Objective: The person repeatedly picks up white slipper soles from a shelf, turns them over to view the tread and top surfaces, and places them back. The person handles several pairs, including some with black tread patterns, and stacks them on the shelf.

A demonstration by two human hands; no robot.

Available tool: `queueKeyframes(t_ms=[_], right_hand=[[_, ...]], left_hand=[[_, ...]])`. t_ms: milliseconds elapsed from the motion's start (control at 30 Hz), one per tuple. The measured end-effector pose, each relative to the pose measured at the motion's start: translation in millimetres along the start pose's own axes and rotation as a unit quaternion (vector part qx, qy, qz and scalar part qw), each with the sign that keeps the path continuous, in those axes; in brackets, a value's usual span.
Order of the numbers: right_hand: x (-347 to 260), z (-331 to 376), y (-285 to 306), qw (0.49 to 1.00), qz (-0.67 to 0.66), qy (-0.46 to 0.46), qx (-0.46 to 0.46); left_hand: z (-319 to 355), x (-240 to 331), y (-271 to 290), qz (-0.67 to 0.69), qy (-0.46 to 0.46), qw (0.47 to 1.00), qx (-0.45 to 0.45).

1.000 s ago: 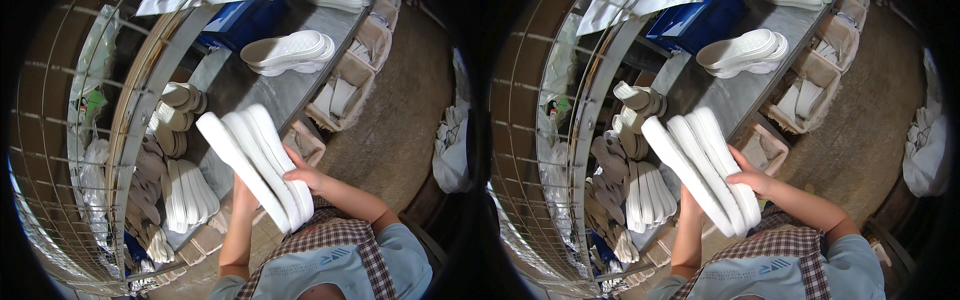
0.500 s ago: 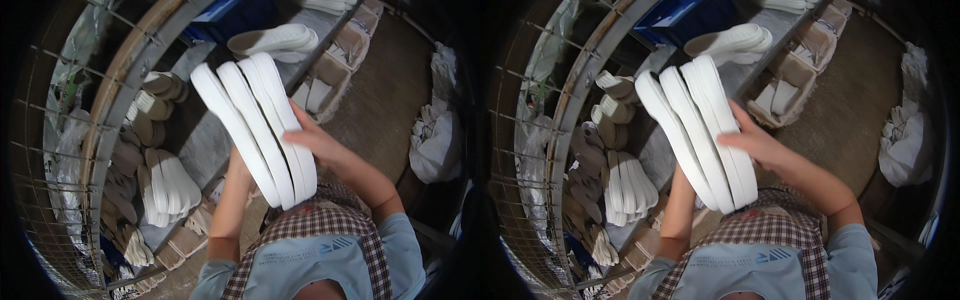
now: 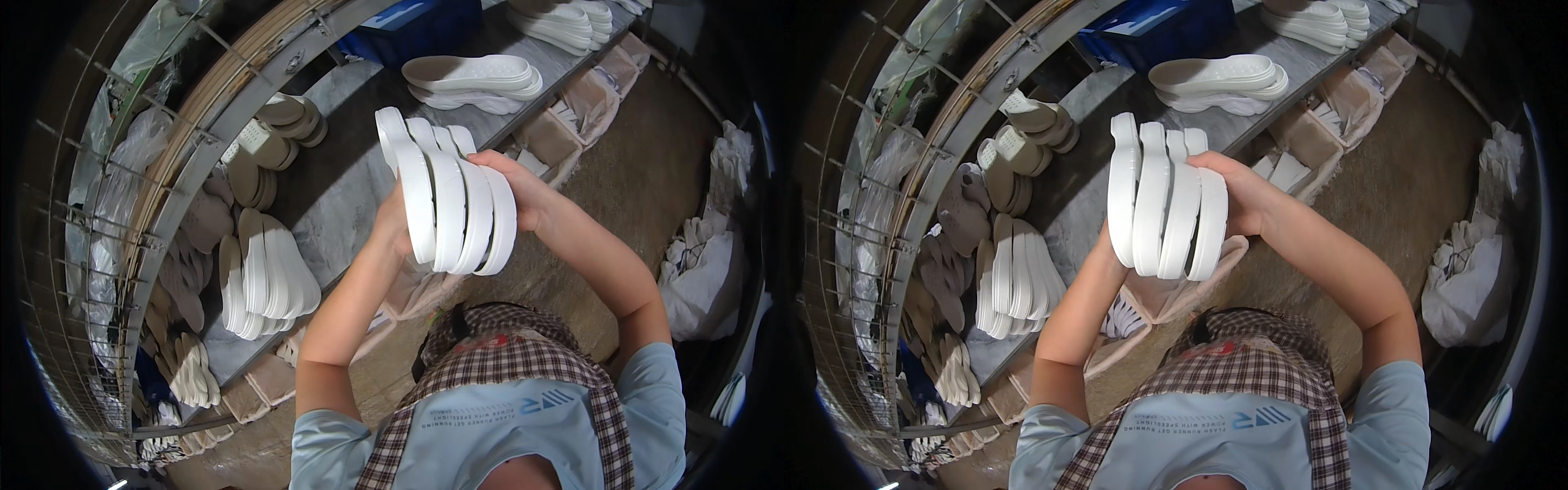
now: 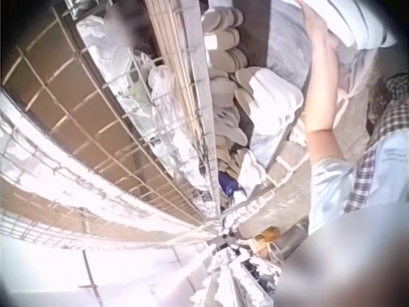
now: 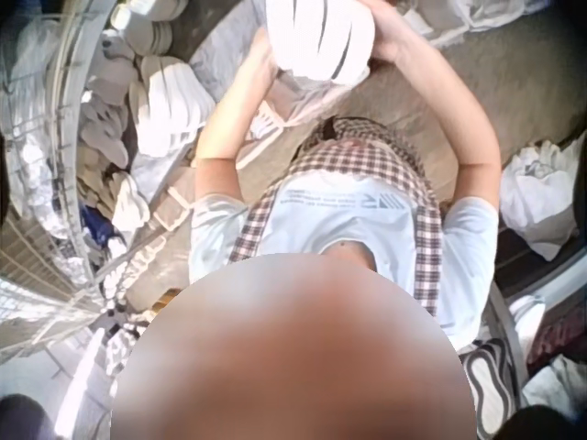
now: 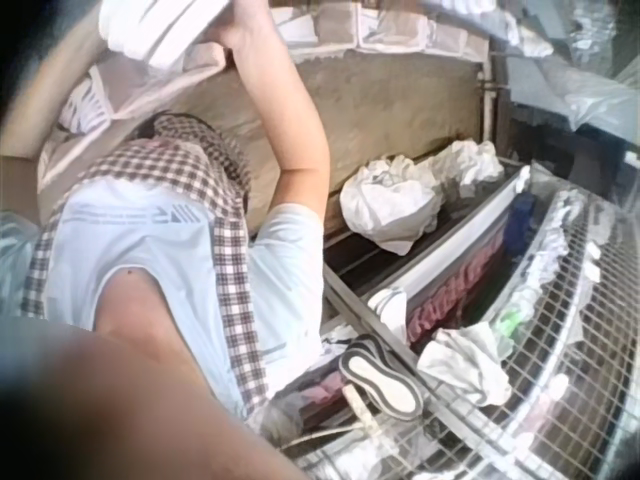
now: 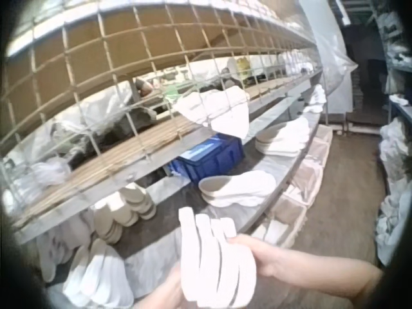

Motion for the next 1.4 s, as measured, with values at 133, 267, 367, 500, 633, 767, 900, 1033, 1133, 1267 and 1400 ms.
queueKeyframes(t_ms=[133, 267, 367, 500, 633, 767, 900, 1033, 1133, 1267, 1400], right_hand=[[3, -4, -1, 0.999, 0.017, -0.012, -0.029], [5, -5, 2, 0.998, 0.048, -0.018, -0.031], [7, -5, 3, 0.998, 0.041, -0.024, -0.031], [6, -5, 2, 0.999, 0.018, -0.018, -0.027], [6, -3, -5, 0.999, -0.001, -0.019, -0.044], [1, 8, -9, 0.991, 0.109, 0.077, -0.011], [13, 24, -10, 0.974, 0.192, 0.115, 0.031], [8, 40, -23, 0.911, 0.339, 0.233, -0.038], [10, 44, -20, 0.877, 0.415, 0.240, -0.039], [12, 48, -12, 0.870, 0.441, 0.219, -0.023], [10, 53, -10, 0.865, 0.450, 0.220, -0.030]], left_hand=[[5, -1, -18, 0.000, 0.018, 0.999, -0.050], [9, -2, -39, -0.004, 0.037, 0.995, -0.097], [11, -1, -49, -0.001, 0.046, 0.992, -0.116], [14, 0, -47, 0.009, 0.044, 0.992, -0.116], [15, -2, -22, 0.044, 0.026, 0.998, -0.043], [19, -5, 0, 0.050, -0.025, 0.998, 0.021], [16, -3, -4, 0.074, -0.097, 0.992, -0.030], [9, -2, 4, 0.061, -0.109, 0.992, -0.023], [7, 0, 11, 0.048, -0.133, 0.990, -0.016], [9, 2, 20, 0.024, -0.168, 0.986, -0.010], [9, 4, 27, 0.074, -0.182, 0.980, -0.039]])
Point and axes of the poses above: each hand's wrist, its own z-axis away from the middle knuckle, its own y-axis out of the back of the hand, x = y × z, the point moved 8 cm from there along -z, towards the middle knuckle, and after that the axes turned 9 degrees about -x, right-handed, at the moved point
